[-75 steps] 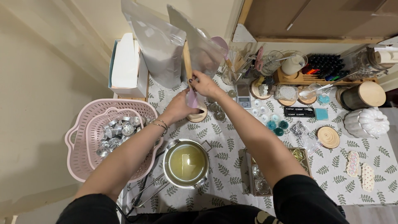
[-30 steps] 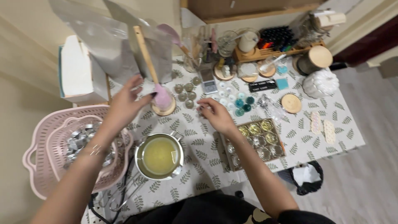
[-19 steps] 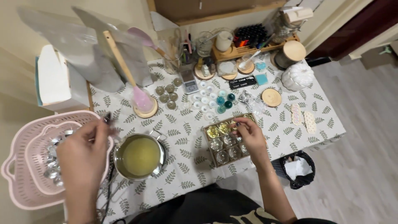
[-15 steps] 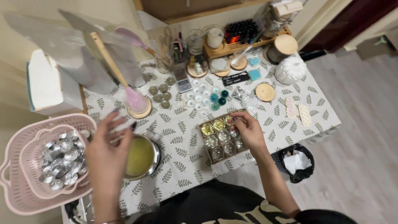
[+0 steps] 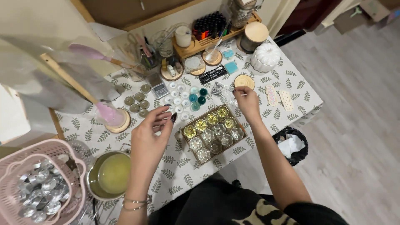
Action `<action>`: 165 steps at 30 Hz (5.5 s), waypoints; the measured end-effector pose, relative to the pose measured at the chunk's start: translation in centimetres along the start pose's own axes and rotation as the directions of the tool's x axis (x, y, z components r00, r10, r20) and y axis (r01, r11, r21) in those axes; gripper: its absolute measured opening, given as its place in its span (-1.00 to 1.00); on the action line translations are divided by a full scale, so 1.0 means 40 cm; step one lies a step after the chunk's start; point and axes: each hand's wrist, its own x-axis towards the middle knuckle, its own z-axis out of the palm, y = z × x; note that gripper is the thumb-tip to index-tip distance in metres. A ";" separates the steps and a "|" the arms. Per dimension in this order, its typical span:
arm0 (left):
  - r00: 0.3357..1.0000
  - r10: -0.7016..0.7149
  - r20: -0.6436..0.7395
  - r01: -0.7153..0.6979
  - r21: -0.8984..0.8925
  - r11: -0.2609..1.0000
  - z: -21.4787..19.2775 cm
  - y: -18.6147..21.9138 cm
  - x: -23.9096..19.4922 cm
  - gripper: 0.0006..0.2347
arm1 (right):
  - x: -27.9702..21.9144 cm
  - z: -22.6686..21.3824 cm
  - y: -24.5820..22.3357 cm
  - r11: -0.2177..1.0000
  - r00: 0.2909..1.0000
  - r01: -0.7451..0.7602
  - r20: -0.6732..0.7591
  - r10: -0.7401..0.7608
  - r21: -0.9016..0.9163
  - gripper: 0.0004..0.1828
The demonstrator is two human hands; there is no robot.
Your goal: The person pours a yellow liquid from a measuring cup into a metal pot on a heating device using a pink spatula. They then unwrap a blue flower-shaped object and use a small metal tool to manipulate its center, placing it into a mold tray.
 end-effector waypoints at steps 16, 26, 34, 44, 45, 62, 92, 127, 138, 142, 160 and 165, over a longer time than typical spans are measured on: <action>0.987 -0.138 0.081 0.155 -0.273 0.949 0.342 -0.028 0.280 -0.73 | 0.482 0.231 0.262 0.730 0.991 0.123 0.126 -0.051 -0.672 -0.43; 0.953 -0.297 0.052 0.302 -0.175 0.937 0.376 -0.022 0.296 -0.71 | 0.644 0.274 0.325 0.817 0.934 0.355 0.141 -0.328 -0.455 -0.36; 0.966 -0.258 -0.024 0.246 -0.230 0.942 0.350 -0.039 0.285 -0.72 | 0.760 0.305 0.343 0.740 0.912 0.375 0.365 -0.187 -0.558 -0.27; 0.965 -0.256 -0.062 0.234 -0.245 0.941 0.323 -0.028 0.241 -0.73 | 0.687 0.218 0.250 0.883 0.938 0.348 0.127 -0.324 -0.315 -0.69; 0.966 -0.248 -0.068 0.224 -0.255 0.941 0.321 -0.024 0.237 -0.73 | 0.647 0.201 0.230 0.875 0.921 0.373 0.012 -0.389 -0.309 -0.68; 0.923 -0.385 0.015 0.295 -0.673 0.679 0.192 -0.014 -0.025 -0.69 | -0.147 -0.082 -0.391 0.784 0.490 -0.381 0.826 -0.278 0.490 -0.44; 0.951 -0.299 -0.078 0.110 -0.819 0.563 -0.027 0.010 -0.167 -0.74 | -0.367 -0.060 -0.545 0.659 0.697 -0.331 0.646 -0.312 0.675 -0.67; 0.943 -0.332 -0.026 0.178 -0.802 0.571 0.040 0.010 -0.107 -0.73 | -0.296 -0.051 -0.507 0.712 0.677 -0.300 0.668 -0.309 0.634 -0.73; 0.943 -0.329 -0.045 0.173 -0.778 0.604 0.038 0.022 -0.111 -0.69 | -0.308 -0.053 -0.510 0.709 0.700 -0.310 0.656 -0.281 0.634 -0.70; 0.942 -0.331 -0.055 0.167 -0.779 0.604 0.037 0.030 -0.117 -0.68 | -0.314 -0.055 -0.510 0.715 0.690 -0.306 0.664 -0.289 0.629 -0.67; 0.968 -0.241 -0.071 0.087 -0.804 0.588 0.041 0.030 -0.119 -0.69 | -0.322 -0.068 -0.508 0.697 0.705 -0.311 0.649 -0.286 0.646 -0.64; 0.961 -0.265 -0.082 0.104 -0.780 0.618 0.048 0.029 -0.121 -0.71 | -0.318 -0.072 -0.511 0.710 0.683 -0.298 0.661 -0.309 0.639 -0.68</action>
